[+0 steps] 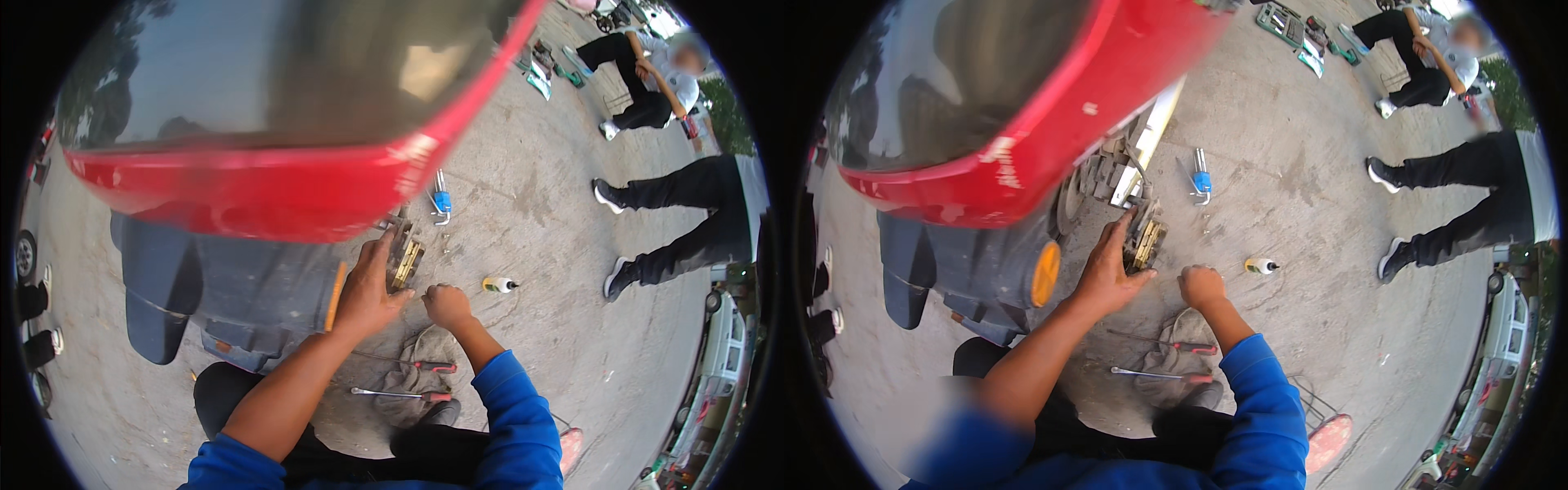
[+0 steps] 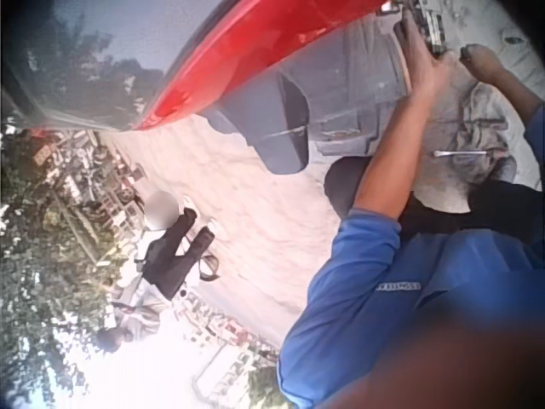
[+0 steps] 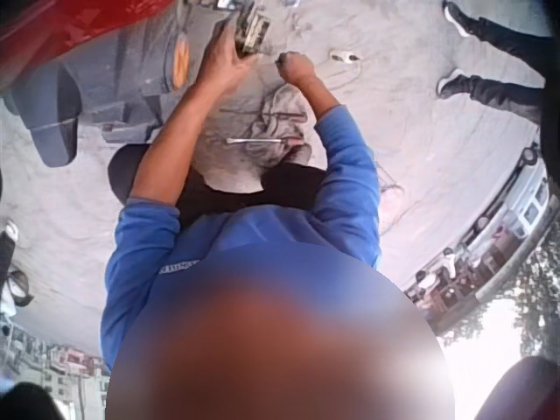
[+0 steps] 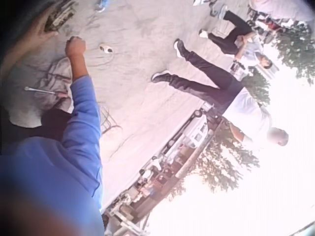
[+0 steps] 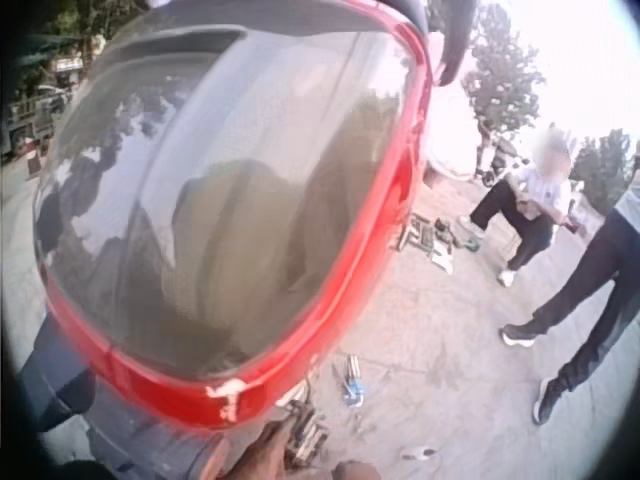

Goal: The person works on the rear undercarriage of a red three-wheeled vehicle, using a screwdriver and a power drill to remove and install bolts on a mechanical assembly. The person handles a rag and various small metal parts during the process.

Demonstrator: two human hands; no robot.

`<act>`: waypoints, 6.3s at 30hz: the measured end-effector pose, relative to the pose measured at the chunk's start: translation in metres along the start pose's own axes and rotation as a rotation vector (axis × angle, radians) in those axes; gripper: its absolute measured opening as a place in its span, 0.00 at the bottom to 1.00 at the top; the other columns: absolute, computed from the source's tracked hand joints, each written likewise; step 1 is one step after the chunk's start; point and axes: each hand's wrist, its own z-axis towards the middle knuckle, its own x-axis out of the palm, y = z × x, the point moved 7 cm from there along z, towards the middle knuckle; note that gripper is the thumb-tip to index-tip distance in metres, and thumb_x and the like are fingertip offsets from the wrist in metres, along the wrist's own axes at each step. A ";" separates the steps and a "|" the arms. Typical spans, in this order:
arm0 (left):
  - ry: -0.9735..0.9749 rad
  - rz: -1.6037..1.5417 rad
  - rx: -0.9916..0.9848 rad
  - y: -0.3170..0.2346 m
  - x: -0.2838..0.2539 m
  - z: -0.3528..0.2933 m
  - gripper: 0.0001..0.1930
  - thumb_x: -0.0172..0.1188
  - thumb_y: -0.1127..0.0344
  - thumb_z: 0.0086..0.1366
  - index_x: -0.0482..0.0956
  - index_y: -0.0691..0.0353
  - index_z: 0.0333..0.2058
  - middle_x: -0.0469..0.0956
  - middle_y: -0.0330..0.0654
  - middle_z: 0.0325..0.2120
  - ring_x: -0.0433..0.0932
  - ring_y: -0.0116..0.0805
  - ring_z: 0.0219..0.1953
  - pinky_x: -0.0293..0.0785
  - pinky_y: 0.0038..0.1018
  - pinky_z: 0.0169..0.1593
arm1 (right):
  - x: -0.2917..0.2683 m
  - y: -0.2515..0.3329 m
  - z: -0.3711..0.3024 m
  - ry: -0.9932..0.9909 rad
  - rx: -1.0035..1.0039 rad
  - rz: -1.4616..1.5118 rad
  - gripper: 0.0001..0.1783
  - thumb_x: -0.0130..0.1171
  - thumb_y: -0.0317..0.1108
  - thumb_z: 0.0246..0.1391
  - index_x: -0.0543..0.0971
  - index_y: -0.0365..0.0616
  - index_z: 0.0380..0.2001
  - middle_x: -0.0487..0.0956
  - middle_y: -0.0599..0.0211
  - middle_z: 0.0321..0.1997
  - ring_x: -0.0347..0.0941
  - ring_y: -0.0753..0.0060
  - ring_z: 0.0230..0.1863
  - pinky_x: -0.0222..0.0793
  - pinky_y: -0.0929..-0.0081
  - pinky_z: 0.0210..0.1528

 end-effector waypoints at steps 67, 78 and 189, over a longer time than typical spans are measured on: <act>-0.104 0.171 -0.224 0.001 -0.032 -0.003 0.47 0.74 0.65 0.51 0.57 0.68 0.67 0.75 0.61 0.55 0.76 0.55 0.59 0.71 0.39 0.63 | -0.137 0.084 -0.115 0.325 -0.544 -0.149 0.13 0.59 0.30 0.50 0.81 0.39 0.39 0.80 0.45 0.45 0.82 0.40 0.38 0.80 0.49 0.42; -0.128 -0.011 -0.351 -0.009 -0.037 -0.006 0.47 0.79 0.63 0.46 0.63 0.68 0.63 0.78 0.55 0.51 0.78 0.43 0.54 0.73 0.33 0.60 | -0.109 0.096 -0.087 0.361 -1.002 0.475 0.18 0.66 0.29 0.47 0.79 0.41 0.43 0.79 0.56 0.45 0.80 0.46 0.43 0.78 0.59 0.44; -0.462 -1.604 -0.496 -0.040 0.055 0.000 0.26 0.55 0.45 0.75 0.73 0.55 0.62 0.77 0.37 0.57 0.74 0.32 0.59 0.68 0.34 0.64 | -0.262 0.105 -0.066 -0.385 -0.666 0.433 0.10 0.68 0.20 0.49 0.81 0.38 0.37 0.80 0.57 0.33 0.82 0.54 0.29 0.78 0.65 0.32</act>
